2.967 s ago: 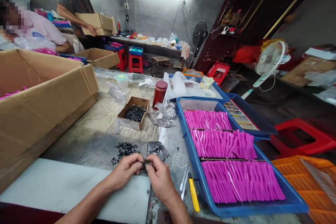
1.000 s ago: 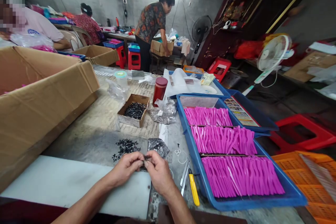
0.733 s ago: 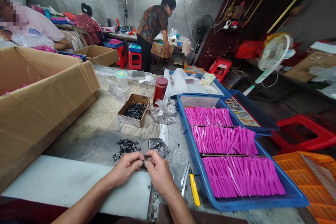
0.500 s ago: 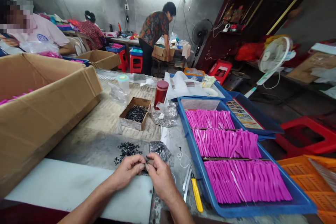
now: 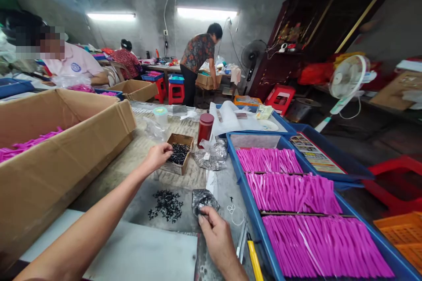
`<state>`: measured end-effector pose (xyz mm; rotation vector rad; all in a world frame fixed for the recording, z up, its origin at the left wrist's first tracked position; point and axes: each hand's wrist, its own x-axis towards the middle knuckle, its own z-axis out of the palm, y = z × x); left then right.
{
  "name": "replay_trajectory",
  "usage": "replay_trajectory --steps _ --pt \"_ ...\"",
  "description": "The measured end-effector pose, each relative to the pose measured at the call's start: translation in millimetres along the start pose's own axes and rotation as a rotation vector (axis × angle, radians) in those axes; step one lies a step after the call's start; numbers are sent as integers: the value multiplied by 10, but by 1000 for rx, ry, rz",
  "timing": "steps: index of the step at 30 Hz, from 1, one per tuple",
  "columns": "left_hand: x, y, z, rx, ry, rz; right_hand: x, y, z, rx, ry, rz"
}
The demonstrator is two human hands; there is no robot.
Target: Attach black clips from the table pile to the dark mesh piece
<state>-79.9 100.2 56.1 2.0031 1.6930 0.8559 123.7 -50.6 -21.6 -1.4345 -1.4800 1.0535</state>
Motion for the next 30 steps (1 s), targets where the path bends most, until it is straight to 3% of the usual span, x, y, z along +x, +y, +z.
replay_trajectory --steps 2,5,7,10,14,19,24,30 --pt "25 20 -1 20 10 13 -8 16 -19 2 4 0" --pt "-157 35 42 27 -46 57 -6 56 -68 8 33 -2" --pt "-356 17 104 35 -152 117 5 84 -93 -3 45 0" --pt "-627 -35 228 111 -406 261 24 97 -99 -29 50 6" --pt "-782 -45 360 260 -549 227 38 67 -82 -30 60 0" --pt "-767 29 423 391 -618 176 40 54 -108 -64 58 13" --pt "-801 33 466 410 -608 171 96 40 -159 -163 78 -6" --pt "-908 27 440 415 -541 236 270 -24 -120 -486 29 -134"
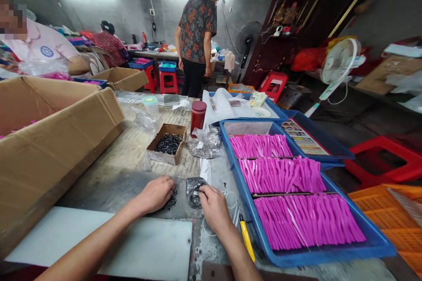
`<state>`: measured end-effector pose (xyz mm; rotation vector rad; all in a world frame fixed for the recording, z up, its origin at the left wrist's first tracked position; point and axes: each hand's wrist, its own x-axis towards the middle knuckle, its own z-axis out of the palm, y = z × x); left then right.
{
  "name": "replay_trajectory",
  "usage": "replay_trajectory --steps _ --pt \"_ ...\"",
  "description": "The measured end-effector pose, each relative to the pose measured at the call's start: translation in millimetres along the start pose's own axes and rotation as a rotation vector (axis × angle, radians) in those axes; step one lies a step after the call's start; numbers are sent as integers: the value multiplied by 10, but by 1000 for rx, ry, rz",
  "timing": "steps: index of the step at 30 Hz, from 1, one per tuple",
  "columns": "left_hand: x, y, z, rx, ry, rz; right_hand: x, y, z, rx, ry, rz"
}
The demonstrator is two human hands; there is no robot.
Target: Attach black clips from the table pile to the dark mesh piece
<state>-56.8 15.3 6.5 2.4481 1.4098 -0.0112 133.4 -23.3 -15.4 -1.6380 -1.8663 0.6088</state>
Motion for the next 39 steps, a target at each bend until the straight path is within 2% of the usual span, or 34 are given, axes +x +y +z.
replay_trajectory --steps 3,7,12,18,23,26,31,36,39 --pt "-64 11 -11 -49 52 7 81 -35 62 -228 -75 -44" --pt "-145 7 -8 -127 96 -20 123 -88 151 -484 -108 -14" --pt "-214 -21 23 -314 137 -25 141 -107 213 -602 -116 27" --pt "-237 -2 65 -482 208 -60 146 -68 167 -559 -134 -20" --pt "-218 -4 144 -475 231 -104 141 -12 107 -475 66 43" --pt "-177 -10 163 -408 226 -96 167 33 107 -465 62 87" --pt "-21 91 109 -320 185 -17 221 53 112 -405 1 98" --pt "215 257 102 -254 113 -99 208 59 105 -351 32 57" --pt "322 289 150 -270 134 -116 160 89 120 -227 88 16"
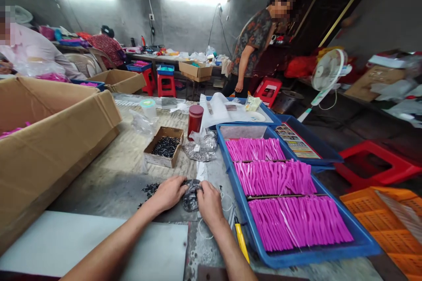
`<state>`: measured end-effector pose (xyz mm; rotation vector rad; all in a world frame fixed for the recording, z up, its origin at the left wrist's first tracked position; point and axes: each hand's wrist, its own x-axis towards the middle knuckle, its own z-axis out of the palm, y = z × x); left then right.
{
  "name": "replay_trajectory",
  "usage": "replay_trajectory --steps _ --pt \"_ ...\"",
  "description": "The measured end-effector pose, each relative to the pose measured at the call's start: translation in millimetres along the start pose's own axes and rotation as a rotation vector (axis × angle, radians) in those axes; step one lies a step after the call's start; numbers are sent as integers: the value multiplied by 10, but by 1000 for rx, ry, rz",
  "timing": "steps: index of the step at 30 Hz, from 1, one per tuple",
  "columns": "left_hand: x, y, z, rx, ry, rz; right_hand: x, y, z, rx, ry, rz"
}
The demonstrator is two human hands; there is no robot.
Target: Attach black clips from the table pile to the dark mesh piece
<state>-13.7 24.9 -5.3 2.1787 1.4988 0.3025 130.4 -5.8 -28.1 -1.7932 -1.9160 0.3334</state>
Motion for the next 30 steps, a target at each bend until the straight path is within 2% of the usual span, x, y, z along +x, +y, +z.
replay_trajectory --steps 5,10,17,21,25,30 --pt "8 17 17 -66 13 21 -95 39 49 163 116 -37" --pt "-133 125 -87 -24 136 139 -135 50 28 218 195 -55" --pt "-67 49 -46 -126 161 178 -96 11 -53 196 151 19" --pt "-21 -7 -22 -153 183 140 -48 -8 -82 154 96 22" --pt "-108 17 -36 -165 235 149 -8 -14 -121 161 47 16" --pt "-213 75 -32 -131 177 170 -19 -20 -195 144 48 -15"
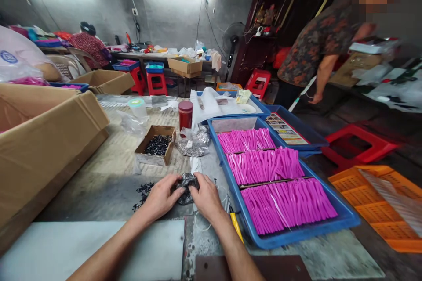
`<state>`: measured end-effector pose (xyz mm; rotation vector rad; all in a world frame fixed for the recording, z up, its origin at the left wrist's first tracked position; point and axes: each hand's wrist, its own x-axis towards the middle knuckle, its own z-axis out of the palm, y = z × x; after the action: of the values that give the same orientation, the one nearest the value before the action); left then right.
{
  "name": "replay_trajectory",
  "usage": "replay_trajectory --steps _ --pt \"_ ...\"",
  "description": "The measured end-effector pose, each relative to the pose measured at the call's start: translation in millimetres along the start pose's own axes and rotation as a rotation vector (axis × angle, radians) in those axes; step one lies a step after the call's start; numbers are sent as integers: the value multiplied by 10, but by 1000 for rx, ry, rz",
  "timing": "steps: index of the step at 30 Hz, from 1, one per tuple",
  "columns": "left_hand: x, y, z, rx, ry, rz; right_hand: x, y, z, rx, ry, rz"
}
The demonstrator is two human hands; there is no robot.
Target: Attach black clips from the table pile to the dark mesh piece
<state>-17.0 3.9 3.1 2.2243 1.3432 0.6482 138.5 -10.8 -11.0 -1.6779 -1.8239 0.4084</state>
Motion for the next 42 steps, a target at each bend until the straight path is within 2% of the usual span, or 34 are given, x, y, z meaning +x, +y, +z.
replay_trajectory --steps 4,6,8,12,17,23,28,33,38,42 --pt "33 -19 56 14 -46 -78 -62 -53 -24 -36 147 -87" --pt "64 -30 78 15 -63 -101 -90 -84 6 -86 117 -177" --pt "87 -29 88 17 -71 -112 -105 -109 62 -180 15 -232" --pt "97 -11 84 52 -85 -131 -93 -144 165 -377 -142 -136" --pt "86 -18 98 96 -110 -156 -53 -185 181 -459 -209 -34" --pt "73 -29 48 17 -93 -129 -41 -166 189 -469 -211 -60" --pt "25 -66 -81 -43 -42 -117 -66 -148 192 -456 -178 -75" --pt "-78 -181 -242 -6 -22 -122 -74 -160 167 -396 -155 -49" --pt "-171 -323 -381 206 -140 -174 -80 -139 184 -324 -114 -14" --pt "-149 -461 -370 303 -240 -184 -57 -123 202 -342 -102 11"
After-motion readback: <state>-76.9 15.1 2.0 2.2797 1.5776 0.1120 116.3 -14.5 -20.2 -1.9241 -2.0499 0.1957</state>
